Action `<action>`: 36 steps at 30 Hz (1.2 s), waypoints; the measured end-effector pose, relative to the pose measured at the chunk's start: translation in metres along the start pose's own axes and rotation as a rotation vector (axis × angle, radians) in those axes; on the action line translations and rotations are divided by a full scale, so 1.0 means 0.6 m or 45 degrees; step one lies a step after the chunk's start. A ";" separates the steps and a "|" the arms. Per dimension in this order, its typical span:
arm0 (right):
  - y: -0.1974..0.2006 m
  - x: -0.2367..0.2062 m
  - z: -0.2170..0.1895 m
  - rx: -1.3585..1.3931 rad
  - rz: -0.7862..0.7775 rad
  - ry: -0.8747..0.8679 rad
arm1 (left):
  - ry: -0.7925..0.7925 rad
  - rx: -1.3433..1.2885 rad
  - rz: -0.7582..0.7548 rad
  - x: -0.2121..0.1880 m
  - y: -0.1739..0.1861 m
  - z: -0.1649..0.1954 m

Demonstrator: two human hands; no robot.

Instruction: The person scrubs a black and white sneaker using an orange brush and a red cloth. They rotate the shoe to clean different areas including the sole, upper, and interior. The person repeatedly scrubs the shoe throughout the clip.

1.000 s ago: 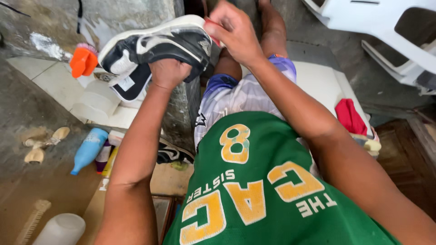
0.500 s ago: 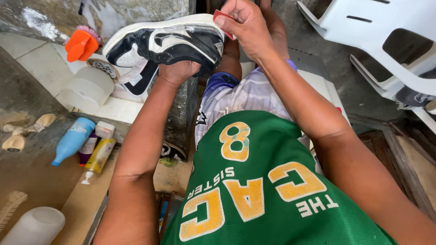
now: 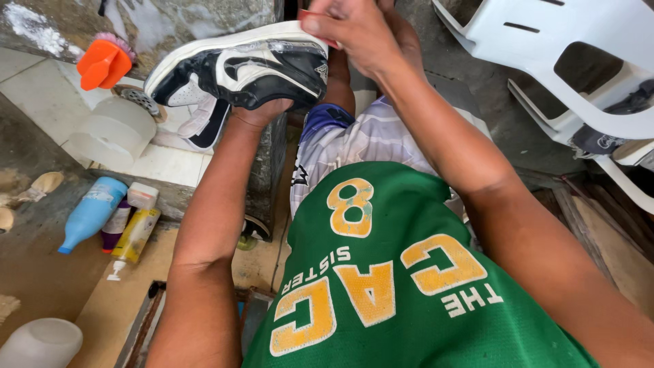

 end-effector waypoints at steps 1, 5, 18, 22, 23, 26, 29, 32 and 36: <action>-0.007 0.007 -0.007 -0.069 -0.007 0.043 | -0.013 0.100 -0.015 -0.001 -0.007 0.002; -0.030 0.024 0.008 -0.213 -0.112 -0.132 | 0.034 -0.163 -0.008 -0.010 -0.019 -0.022; -0.024 0.054 0.000 -0.278 -0.124 -0.086 | 0.180 -0.372 -0.116 0.005 0.009 -0.055; 0.010 0.022 0.032 0.184 0.047 -0.124 | 0.228 -0.236 0.126 -0.025 0.092 -0.020; 0.018 0.011 0.040 0.286 0.090 -0.115 | 0.222 -0.160 0.227 -0.032 0.114 -0.013; -0.001 -0.010 0.047 0.519 -0.075 0.024 | 0.304 -0.295 0.108 -0.029 0.102 -0.029; -0.019 -0.003 0.059 0.450 -0.144 0.009 | 0.301 -0.067 0.256 -0.028 0.106 -0.029; -0.026 0.023 0.066 0.345 -0.079 -0.109 | 0.323 -0.075 0.100 -0.022 0.066 -0.040; -0.037 0.058 0.025 0.115 -0.121 -0.081 | 0.205 -0.140 0.062 -0.025 0.045 -0.038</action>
Point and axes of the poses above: each hand's wrist, its own x-axis towards the middle knuckle, its own y-axis out of the back of the hand, z = x × y, the point moved 10 cm from there along x, towards the middle knuckle, and after that the axes turned 15 degrees about -z, right-handed, at the moved point
